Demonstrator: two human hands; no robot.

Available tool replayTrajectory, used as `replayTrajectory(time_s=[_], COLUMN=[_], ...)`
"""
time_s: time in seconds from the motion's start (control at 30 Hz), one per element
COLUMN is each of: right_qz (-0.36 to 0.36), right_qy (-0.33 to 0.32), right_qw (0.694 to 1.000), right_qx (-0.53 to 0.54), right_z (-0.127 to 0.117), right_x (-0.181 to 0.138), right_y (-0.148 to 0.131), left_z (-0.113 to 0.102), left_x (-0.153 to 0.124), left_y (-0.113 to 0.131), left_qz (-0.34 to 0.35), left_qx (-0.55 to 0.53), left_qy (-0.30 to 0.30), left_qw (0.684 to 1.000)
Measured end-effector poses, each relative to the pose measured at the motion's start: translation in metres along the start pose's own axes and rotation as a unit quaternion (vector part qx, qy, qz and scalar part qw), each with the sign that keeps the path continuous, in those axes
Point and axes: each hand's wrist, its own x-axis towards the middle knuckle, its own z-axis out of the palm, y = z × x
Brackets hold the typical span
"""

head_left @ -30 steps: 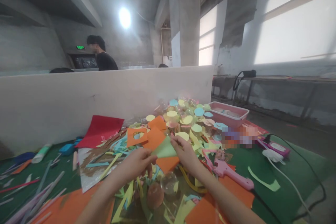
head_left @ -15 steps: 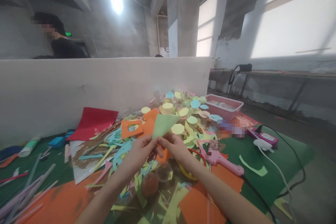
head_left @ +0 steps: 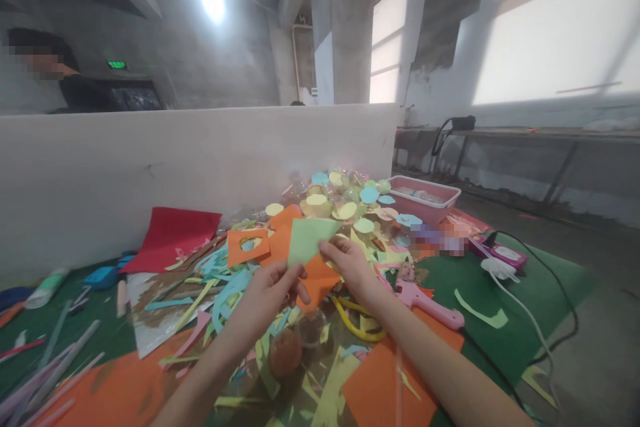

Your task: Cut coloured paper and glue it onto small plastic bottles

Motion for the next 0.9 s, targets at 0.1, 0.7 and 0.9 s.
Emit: replayTrajectory(time_s=[0.1,0.7,0.9], right_qz=[-0.019,-0.016,-0.033], right_qy=[0.045,0.017,-0.003], right_qw=[0.999,1.000,0.998], right_qx=[0.006,-0.007,-0.054], right_z=[-0.015,-0.012,-0.006], right_x=[0.012,0.010,0.006], right_y=[0.000,-0.006,-0.006], left_z=[0.000,-0.020,-0.024], left_x=[0.001,-0.002,0.023], left_y=[-0.002,0.021,0.022], left_qz=[-0.001,0.053,-0.001], left_qx=[0.019,0.142,0.093], left_qy=[-0.004,0.082,0.021], left_qw=[1.000,0.985,0.995])
